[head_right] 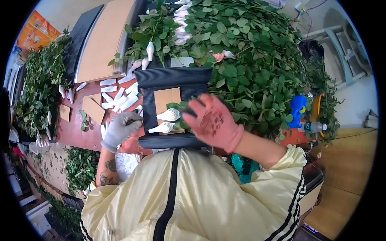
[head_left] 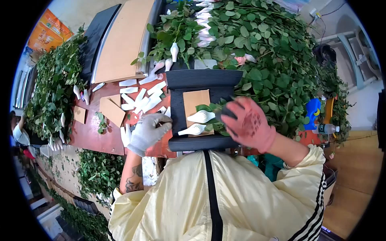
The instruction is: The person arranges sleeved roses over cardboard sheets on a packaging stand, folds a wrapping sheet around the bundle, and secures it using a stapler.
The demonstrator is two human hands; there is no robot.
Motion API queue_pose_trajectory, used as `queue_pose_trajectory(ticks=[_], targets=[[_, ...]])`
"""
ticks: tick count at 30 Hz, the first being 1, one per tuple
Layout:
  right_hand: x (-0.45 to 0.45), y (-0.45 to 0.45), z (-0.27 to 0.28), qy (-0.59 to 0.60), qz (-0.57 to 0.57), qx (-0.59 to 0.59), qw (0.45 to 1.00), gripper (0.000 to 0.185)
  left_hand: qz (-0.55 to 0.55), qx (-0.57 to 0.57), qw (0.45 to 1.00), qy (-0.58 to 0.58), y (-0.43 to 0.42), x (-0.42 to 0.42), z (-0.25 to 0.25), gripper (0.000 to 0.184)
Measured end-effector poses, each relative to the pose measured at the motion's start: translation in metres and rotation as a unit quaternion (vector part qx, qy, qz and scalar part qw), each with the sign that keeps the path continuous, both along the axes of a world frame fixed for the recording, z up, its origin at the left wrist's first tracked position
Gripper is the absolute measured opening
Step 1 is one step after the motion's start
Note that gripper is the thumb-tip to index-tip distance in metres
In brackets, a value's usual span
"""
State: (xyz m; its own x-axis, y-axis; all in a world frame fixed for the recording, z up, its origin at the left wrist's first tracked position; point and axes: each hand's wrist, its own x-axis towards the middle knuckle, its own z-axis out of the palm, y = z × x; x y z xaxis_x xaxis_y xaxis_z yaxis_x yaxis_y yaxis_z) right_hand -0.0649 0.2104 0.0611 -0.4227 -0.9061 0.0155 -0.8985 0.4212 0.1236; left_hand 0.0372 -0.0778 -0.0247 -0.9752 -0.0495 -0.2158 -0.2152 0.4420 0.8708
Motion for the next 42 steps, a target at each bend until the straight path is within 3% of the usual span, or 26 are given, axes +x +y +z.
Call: queue_pose_trajectory(ticks=[3,5,6,7,8,10,13,14,23,26,32,34,38,39,41,42], targets=[[0.019,-0.007,-0.017,-0.096,0.001,0.027,0.995,0.029,-0.015,-0.008,0.999,-0.042,0.014,-0.006,0.002,0.022],[0.014,-0.016,-0.028,-0.229,-0.095,0.152,0.957,0.028,-0.018,-0.153,0.988,0.003,0.027,-0.024,0.001,0.033],[0.013,-0.022,-0.021,-0.234,-0.094,0.175,0.952,0.031,-0.013,-0.151,0.988,0.003,0.030,-0.035,0.003,0.033],[0.013,-0.022,-0.023,-0.232,-0.090,0.178,0.952,0.031,-0.001,-0.157,0.985,-0.068,0.031,-0.047,0.005,0.036],[0.016,-0.019,-0.028,-0.186,-0.041,0.091,0.977,0.026,0.008,-0.163,0.976,-0.142,0.032,-0.053,0.007,0.040],[0.018,-0.015,-0.048,-0.119,0.027,-0.088,0.989,0.019,0.004,-0.177,0.976,-0.129,0.036,-0.057,0.003,0.039],[0.014,-0.023,-0.048,-0.161,0.011,-0.037,0.986,0.021,0.011,-0.193,0.975,-0.114,0.038,-0.058,-0.005,0.036],[0.013,-0.032,-0.038,-0.226,-0.035,0.117,0.966,0.034,0.012,-0.177,0.978,-0.111,0.038,-0.056,-0.004,0.034],[0.009,-0.033,-0.063,-0.265,0.020,-0.002,0.964,0.030,0.057,-0.112,0.989,-0.077,0.028,-0.050,-0.012,0.029],[0.003,-0.040,-0.045,-0.347,-0.034,0.063,0.935,0.030,0.039,-0.135,0.981,-0.134,0.029,-0.049,0.000,0.029],[0.015,-0.029,-0.062,-0.247,-0.004,-0.012,0.969,0.031,0.025,-0.140,0.979,-0.148,0.029,-0.038,-0.003,0.027],[0.020,-0.024,-0.052,-0.214,0.013,0.001,0.977,0.032,0.064,-0.226,0.970,0.066,0.029,-0.026,0.010,0.027],[0.014,-0.021,-0.019,-0.102,0.002,-0.072,0.992,0.026,0.018,-0.182,0.979,0.092,0.030,-0.001,0.047,0.030],[0.016,-0.023,-0.023,-0.104,0.004,-0.071,0.992,0.026,-0.040,-0.209,0.967,0.140,0.035,0.001,0.046,0.033],[0.016,-0.029,-0.039,-0.130,-0.033,0.113,0.985,0.023,-0.099,-0.265,0.943,0.172,0.048,0.008,0.049,0.043],[0.019,-0.028,-0.046,-0.134,-0.005,0.121,0.983,0.021,-0.115,-0.268,0.940,0.175,0.051,0.012,0.047,0.042]])
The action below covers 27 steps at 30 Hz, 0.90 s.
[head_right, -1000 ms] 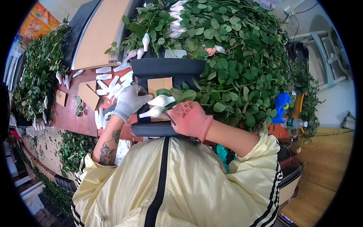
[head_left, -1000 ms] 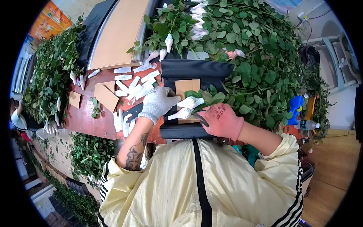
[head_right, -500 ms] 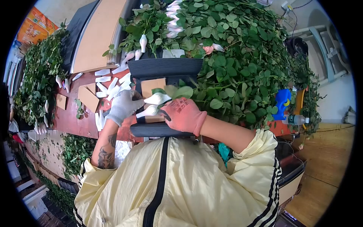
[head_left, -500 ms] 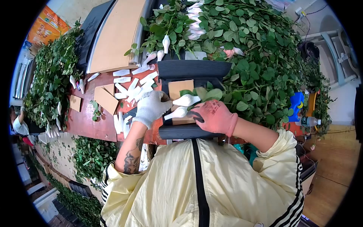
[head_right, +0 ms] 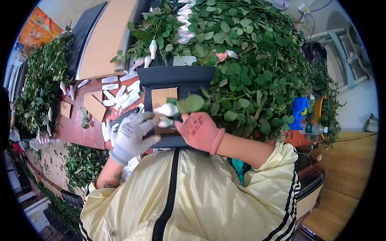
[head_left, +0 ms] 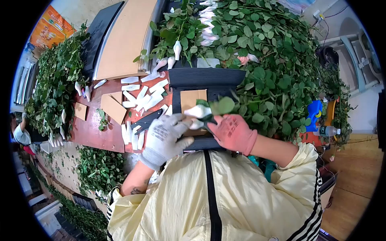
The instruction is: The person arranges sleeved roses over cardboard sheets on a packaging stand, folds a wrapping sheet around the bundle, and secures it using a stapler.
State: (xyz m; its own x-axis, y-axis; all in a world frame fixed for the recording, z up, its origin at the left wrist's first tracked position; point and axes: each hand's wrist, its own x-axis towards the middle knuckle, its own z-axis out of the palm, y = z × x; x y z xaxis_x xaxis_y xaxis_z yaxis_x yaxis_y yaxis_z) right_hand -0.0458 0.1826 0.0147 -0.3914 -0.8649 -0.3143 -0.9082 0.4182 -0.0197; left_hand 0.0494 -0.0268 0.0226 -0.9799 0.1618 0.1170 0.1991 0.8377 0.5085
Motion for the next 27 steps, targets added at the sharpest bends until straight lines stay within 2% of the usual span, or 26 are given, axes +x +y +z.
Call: queue_pose_trajectory(ticks=[1,2,3,4,6,7,9,10,13,15,17,19,21,22,23,25,26,27], targets=[[0.001,0.006,-0.002,0.020,0.034,0.001,0.999,0.023,-0.016,-0.005,1.000,-0.002,0.003,0.004,-0.003,0.042],[-0.002,0.011,-0.003,-0.033,0.033,-0.014,0.999,0.026,-0.009,-0.009,0.999,-0.029,0.007,0.009,-0.006,0.040],[-0.005,0.013,0.004,-0.085,0.032,-0.027,0.995,0.028,-0.008,-0.003,1.000,-0.004,0.009,0.014,-0.013,0.037],[-0.007,0.012,0.012,-0.085,0.031,-0.026,0.996,0.028,-0.007,0.003,1.000,0.016,0.009,0.017,-0.018,0.036],[-0.011,0.009,0.023,-0.014,0.042,-0.213,0.976,0.028,-0.008,0.009,0.999,0.037,0.009,0.019,-0.019,0.034],[-0.015,0.006,0.023,-0.014,0.042,-0.212,0.976,0.028,-0.013,0.003,0.999,0.038,0.010,0.018,-0.016,0.035],[-0.028,-0.002,0.022,0.101,0.042,-0.240,0.965,0.036,-0.015,-0.003,0.999,0.042,0.014,0.017,-0.011,0.036],[-0.033,-0.004,-0.002,0.059,0.025,-0.152,0.986,0.041,-0.011,-0.016,0.999,0.043,0.019,0.017,-0.008,0.038],[-0.035,0.000,-0.026,0.043,0.037,-0.113,0.992,0.043,-0.008,-0.022,0.999,0.033,0.024,0.016,-0.013,0.043],[-0.040,0.007,-0.015,0.046,0.055,-0.098,0.993,0.045,-0.004,-0.025,1.000,0.019,0.026,0.017,-0.016,0.041],[-0.051,0.020,0.009,0.116,-0.022,-0.119,0.986,0.047,-0.002,-0.034,0.999,0.018,0.029,0.017,-0.018,0.039],[-0.069,0.048,0.026,0.289,-0.047,-0.306,0.906,0.047,0.002,-0.051,0.998,0.032,0.030,0.017,-0.023,0.036],[-0.076,0.064,0.067,0.273,-0.149,-0.419,0.853,0.048,0.009,-0.056,0.998,0.037,0.031,0.018,-0.023,0.036],[-0.071,0.060,0.066,0.273,-0.149,-0.419,0.853,0.048,0.014,-0.062,0.997,0.044,0.033,0.019,-0.022,0.035],[-0.059,0.050,0.061,0.190,-0.117,-0.403,0.888,0.038,0.009,-0.063,0.997,0.045,0.034,0.019,-0.021,0.035],[-0.027,0.011,0.056,0.076,-0.043,-0.259,0.962,0.009,0.024,-0.078,0.996,0.026,0.036,0.017,-0.017,0.035],[-0.017,-0.010,0.031,-0.007,-0.073,-0.165,0.984,0.006,0.015,-0.079,0.996,0.028,0.036,0.017,-0.018,0.035],[-0.014,-0.013,-0.005,0.055,0.006,-0.174,0.983,0.011,0.018,-0.091,0.995,0.034,0.035,0.019,-0.019,0.031]])
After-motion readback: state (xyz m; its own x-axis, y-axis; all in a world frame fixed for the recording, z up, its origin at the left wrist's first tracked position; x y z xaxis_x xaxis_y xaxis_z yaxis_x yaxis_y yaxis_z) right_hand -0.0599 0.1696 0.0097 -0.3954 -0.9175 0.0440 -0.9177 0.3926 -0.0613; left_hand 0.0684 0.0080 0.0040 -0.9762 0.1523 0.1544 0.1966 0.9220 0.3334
